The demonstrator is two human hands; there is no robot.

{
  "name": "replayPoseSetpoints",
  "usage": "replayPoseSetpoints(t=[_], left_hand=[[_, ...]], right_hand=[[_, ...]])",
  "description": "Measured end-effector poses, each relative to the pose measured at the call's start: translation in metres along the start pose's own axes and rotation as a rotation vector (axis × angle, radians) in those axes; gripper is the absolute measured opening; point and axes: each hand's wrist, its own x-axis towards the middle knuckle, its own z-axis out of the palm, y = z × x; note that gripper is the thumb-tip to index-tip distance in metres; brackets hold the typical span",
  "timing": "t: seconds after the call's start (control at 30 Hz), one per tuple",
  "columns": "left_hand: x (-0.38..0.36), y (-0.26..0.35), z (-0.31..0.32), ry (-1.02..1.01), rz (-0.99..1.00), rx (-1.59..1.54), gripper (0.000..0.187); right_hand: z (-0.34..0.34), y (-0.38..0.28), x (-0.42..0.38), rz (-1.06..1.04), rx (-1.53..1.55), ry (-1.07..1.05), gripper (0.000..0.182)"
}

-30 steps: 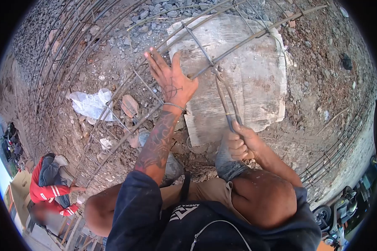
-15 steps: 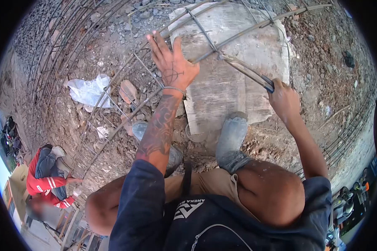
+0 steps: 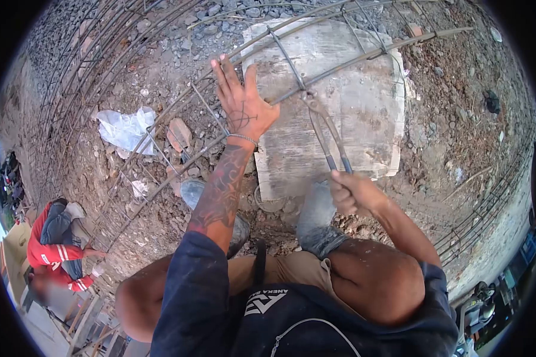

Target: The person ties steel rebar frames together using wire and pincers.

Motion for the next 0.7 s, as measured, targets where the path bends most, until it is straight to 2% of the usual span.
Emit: replayPoseSetpoints(t=[0.07, 0.13, 0.17, 0.2, 0.27, 0.33, 0.37, 0.43, 0.5, 0.53, 0.57, 0.6, 0.67, 0.7], left_hand=[[-0.002, 0.003, -0.007, -0.04, -0.008, -0.033, 0.085], [0.006, 0.002, -0.002, 0.027, -0.002, -0.012, 0.084], [0.009, 0.001, -0.001, 0.033, -0.008, -0.011, 0.083], [-0.004, 0.003, -0.001, -0.023, -0.002, -0.017, 0.083], [0.002, 0.005, 0.0, 0.017, -0.004, -0.033, 0.083], [-0.002, 0.005, -0.004, -0.019, -0.004, -0.032, 0.083], [-0.001, 0.004, -0.002, -0.026, -0.023, -0.026, 0.083], [-0.002, 0.004, -0.005, -0.007, 0.01, -0.03, 0.083], [0.001, 0.001, -0.005, 0.025, 0.007, -0.025, 0.083], [-0.002, 0.002, -0.002, -0.007, 0.017, -0.031, 0.082], [-0.011, 0.001, 0.0, -0.048, 0.028, -0.043, 0.082], [-0.013, 0.001, -0.001, -0.042, 0.031, -0.051, 0.083], [0.003, 0.003, 0.002, 0.046, 0.011, -0.063, 0.083], [0.003, 0.002, 0.0, 0.022, 0.001, -0.073, 0.083]], right_hand=[[-0.03, -0.003, -0.019, 0.025, -0.021, -0.182, 0.032], [-0.079, -0.004, 0.011, -0.027, -0.119, -0.313, 0.032], [-0.081, 0.001, 0.025, 0.035, -0.52, -0.031, 0.031], [-0.092, 0.006, 0.033, -0.2, -0.668, 0.368, 0.031], [-0.07, 0.02, 0.046, -0.136, -0.813, 0.449, 0.031], [-0.001, -0.018, -0.008, -0.005, -0.099, 0.054, 0.034], [-0.008, -0.015, -0.006, -0.01, -0.102, 0.033, 0.034], [-0.037, -0.016, -0.025, 0.169, -0.007, -0.257, 0.033], [-0.089, -0.013, 0.015, 0.234, 0.006, -0.481, 0.033], [-0.097, -0.008, 0.024, -0.066, -0.332, -0.078, 0.027], [-0.088, -0.005, 0.008, -0.03, -0.315, -0.095, 0.027], [-0.08, -0.006, -0.009, 0.077, -0.15, -0.177, 0.027], [-0.082, -0.012, 0.0, 0.198, 0.12, -0.291, 0.025], [-0.077, -0.015, 0.009, 0.246, 0.264, -0.36, 0.025]])
